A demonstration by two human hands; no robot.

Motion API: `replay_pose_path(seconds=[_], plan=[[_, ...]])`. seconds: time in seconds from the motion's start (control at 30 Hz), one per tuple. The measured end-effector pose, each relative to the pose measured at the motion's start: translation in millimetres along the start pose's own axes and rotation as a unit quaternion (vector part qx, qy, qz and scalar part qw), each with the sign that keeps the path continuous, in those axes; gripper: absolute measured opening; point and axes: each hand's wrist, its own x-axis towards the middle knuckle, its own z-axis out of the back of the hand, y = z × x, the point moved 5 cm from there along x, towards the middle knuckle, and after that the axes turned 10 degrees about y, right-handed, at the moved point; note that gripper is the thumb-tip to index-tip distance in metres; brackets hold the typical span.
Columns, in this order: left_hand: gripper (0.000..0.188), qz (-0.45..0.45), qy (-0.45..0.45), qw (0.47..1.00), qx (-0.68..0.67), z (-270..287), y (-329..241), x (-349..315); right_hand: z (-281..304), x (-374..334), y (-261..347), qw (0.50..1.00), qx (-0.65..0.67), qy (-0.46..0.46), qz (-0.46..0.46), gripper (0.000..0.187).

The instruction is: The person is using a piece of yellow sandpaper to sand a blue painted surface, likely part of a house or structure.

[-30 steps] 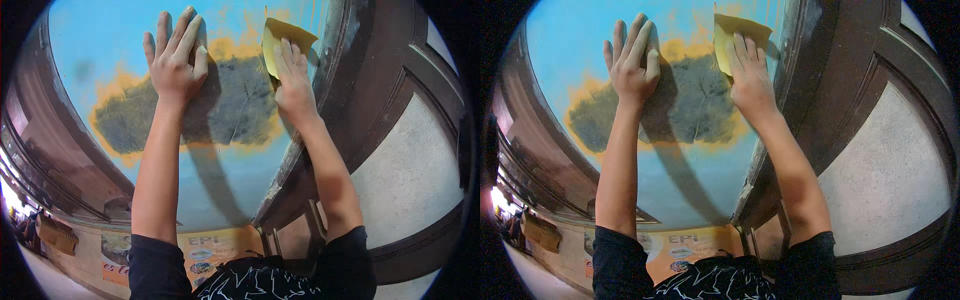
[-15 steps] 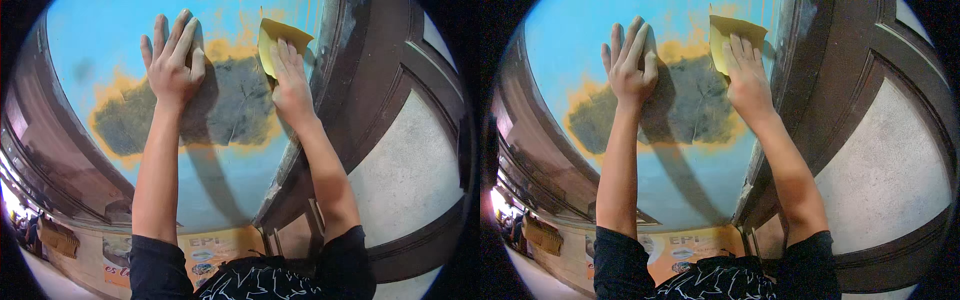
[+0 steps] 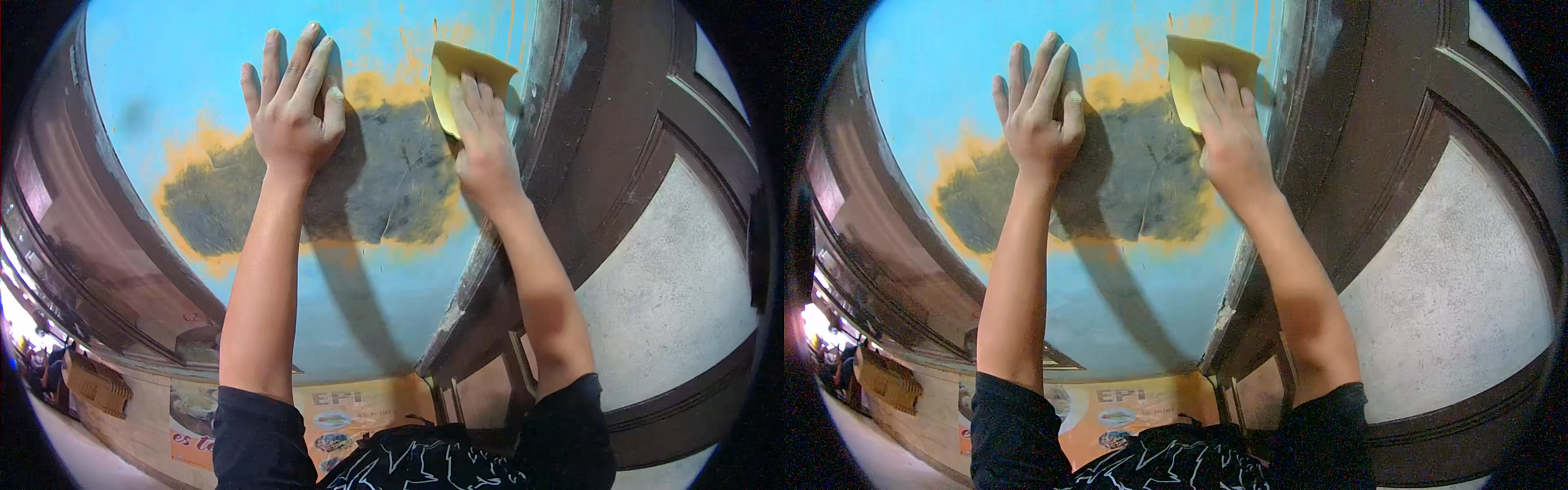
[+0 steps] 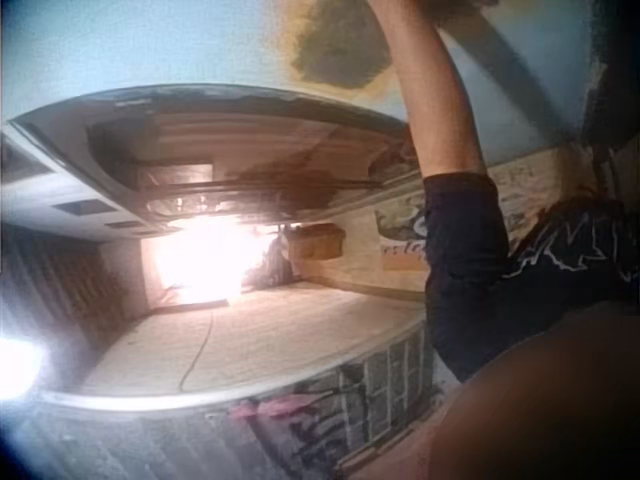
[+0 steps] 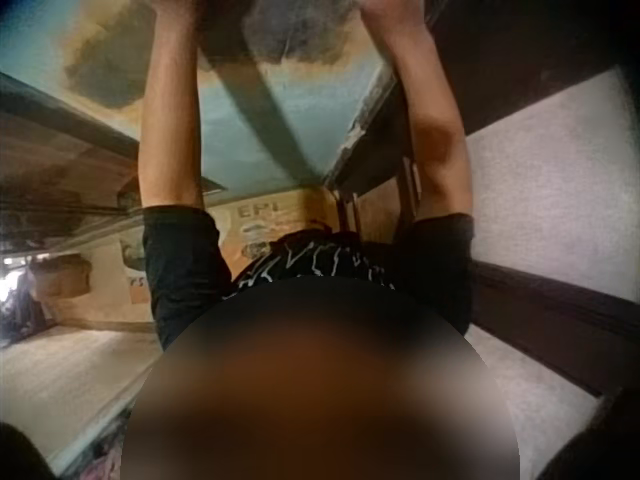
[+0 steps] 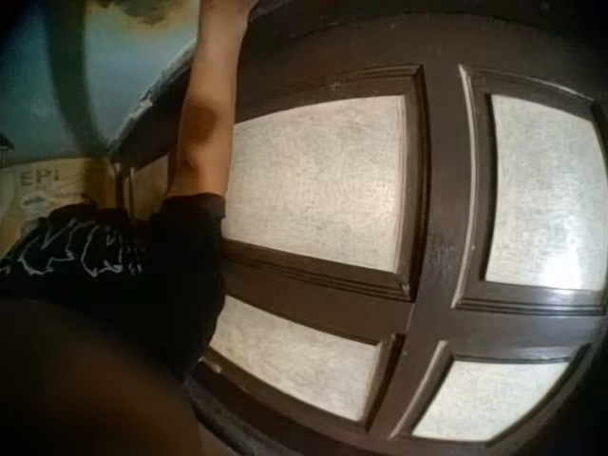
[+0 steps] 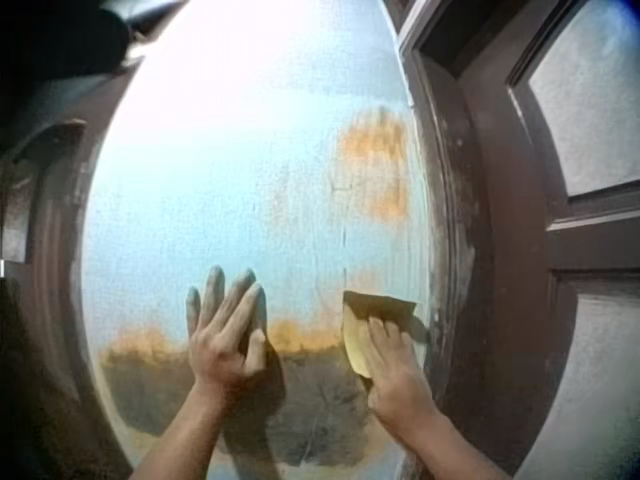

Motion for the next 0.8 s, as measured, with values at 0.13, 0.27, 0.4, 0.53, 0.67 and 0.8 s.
replay_pose_path(seconds=[0.13,0.27,0.4,0.53,0.67,0.8], plan=[[0.047,0.002,-0.004,1.0,-0.009,-3.6,-3.4,1.7,22.8,42.3,-26.3,0.998,-0.041,-0.033,0.023,0.062],[0.048,0.0,0.005,1.0,0.004,-6.2,-6.4,-1.4,24.0,34.1,-28.1,0.999,-0.03,-0.014,0.016,0.065],[0.051,-0.004,-0.002,1.0,0.007,-7.5,-2.7,-2.9,0.5,-10.0,-9.6,1.0,-0.021,0.011,-0.003,0.064],[0.051,0.004,0.01,1.0,0.01,-3.3,-5.9,-1.8,12.8,14.5,-13.7,1.0,-0.008,0.001,0.006,0.064],[0.051,-0.008,0.008,1.0,0.008,-4.8,-12.3,-1.1,29.5,42.2,-29.2,0.998,-0.043,-0.032,0.021,0.062],[0.051,-0.007,0.011,1.0,0.015,-2.9,-7.3,-2.0,6.3,16.5,-16.2,0.998,-0.047,-0.026,-0.009,0.064]])
